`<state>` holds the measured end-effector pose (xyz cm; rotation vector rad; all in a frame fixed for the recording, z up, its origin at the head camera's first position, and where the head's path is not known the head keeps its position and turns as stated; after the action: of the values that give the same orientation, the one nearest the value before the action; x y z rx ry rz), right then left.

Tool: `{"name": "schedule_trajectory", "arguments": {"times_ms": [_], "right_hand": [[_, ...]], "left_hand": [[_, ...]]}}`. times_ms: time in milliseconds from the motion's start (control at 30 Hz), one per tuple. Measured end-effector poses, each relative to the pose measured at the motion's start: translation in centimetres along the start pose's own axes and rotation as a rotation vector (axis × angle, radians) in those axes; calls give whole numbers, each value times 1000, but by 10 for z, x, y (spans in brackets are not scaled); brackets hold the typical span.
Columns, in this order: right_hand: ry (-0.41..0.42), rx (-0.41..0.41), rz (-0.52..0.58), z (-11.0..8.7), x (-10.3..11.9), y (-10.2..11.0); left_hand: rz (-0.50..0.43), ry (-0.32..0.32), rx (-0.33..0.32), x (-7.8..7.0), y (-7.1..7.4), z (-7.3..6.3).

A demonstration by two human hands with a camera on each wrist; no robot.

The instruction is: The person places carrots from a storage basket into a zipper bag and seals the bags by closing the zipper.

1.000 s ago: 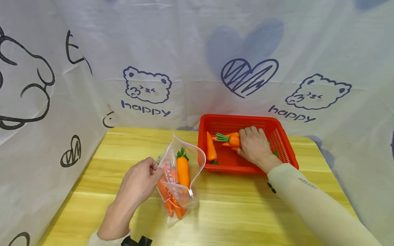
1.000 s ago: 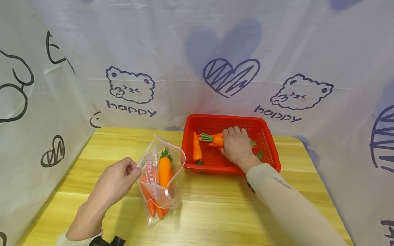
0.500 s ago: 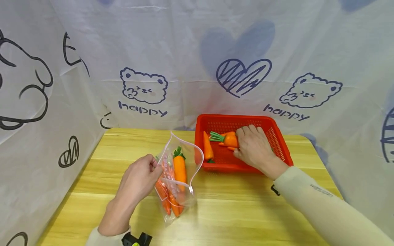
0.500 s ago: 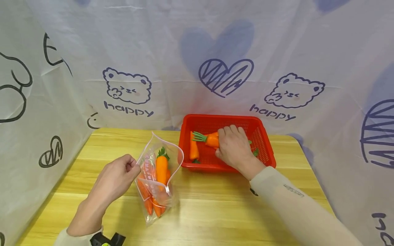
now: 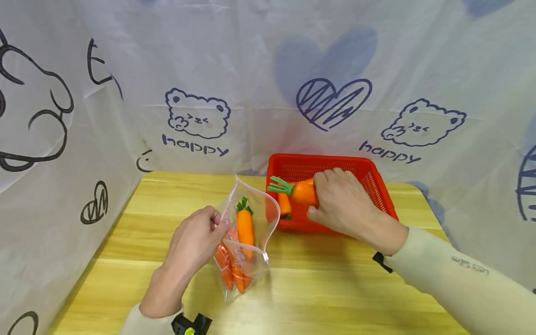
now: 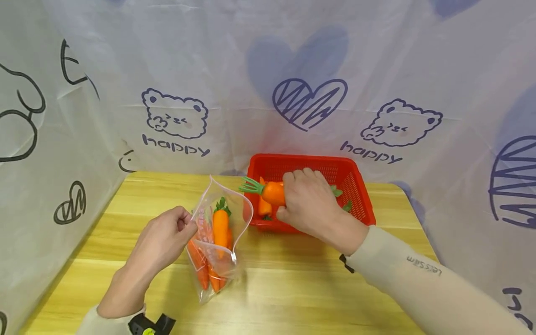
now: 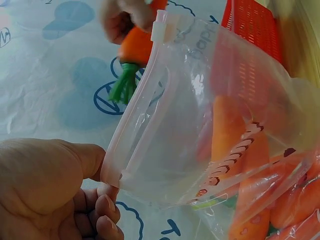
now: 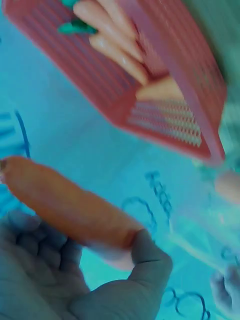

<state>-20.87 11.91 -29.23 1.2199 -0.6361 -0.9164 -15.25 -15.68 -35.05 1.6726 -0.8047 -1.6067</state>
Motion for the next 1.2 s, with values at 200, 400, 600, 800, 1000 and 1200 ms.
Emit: {"name": "schedule_trajectory", "arguments": {"times_ms": [200,400,600,800,1000,1200], "right_hand": [[-76,328,119,13,28,10],[-44,568,180,34,53,4],[-16,768,267,66,74,-22],[-128,840,510,85,89,-56],[-198,629,612,97,95,-83],[-132,473,603,95,107,-102]], "left_hand": [[-12,-15,-14,-4,-2,2],[-19,-39,-40,-14,0,2],[-17,-67,-64,-22,-2,4],[-31,-83,-58,-30,-3,4],[-84,-75,14,-36,-5,2],[-174,-69,92,-41,-7,1]]}}
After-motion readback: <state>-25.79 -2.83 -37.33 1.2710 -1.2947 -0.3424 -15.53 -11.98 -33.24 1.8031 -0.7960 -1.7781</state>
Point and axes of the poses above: each hand's wrist, its own z-axis towards the middle knuckle, its own y-axis out of the back of the hand, x = y × z, the point moved 6 cm from there along z, towards the middle knuckle
